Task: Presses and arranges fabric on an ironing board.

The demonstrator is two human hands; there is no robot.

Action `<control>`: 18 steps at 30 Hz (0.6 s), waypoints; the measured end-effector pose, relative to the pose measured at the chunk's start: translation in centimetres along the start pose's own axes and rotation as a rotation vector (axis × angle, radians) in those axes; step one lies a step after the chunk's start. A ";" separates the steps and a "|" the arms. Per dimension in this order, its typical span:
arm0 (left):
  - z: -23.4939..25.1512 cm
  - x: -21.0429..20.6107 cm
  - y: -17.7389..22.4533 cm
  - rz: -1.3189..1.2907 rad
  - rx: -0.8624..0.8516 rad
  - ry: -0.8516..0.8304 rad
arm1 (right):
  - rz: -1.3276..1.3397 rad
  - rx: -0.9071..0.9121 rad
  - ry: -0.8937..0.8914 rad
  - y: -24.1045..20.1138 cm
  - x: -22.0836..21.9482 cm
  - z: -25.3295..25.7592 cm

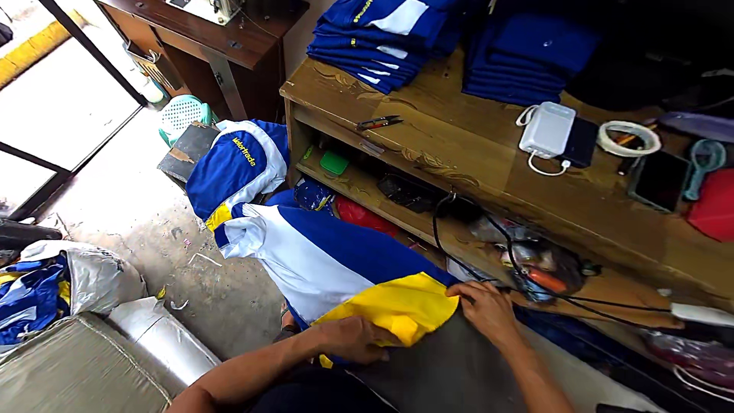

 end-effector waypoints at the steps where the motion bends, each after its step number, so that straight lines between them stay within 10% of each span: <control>1: -0.3 1.2 -0.5 0.044 0.039 0.073 | -0.006 -0.003 0.014 -0.2 0.0 0.3; 7: -9.2 15.9 -6.0 0.526 0.229 0.852 | 0.055 -0.013 0.224 -1.0 0.7 -1.7; 12: -9.1 18.4 -11.4 0.752 0.355 0.699 | 0.310 -0.447 0.018 -5.4 -2.5 -6.9; 18: -6.7 19.2 -12.0 0.798 0.371 0.604 | 0.224 -0.464 -0.092 -11.9 -7.5 -6.8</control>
Point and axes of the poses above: each hand's wrist, its own z-axis towards the middle knuckle, its own x-axis out of the back of the hand, y = z × x, the point moved 9 cm from there along z, towards the middle knuckle
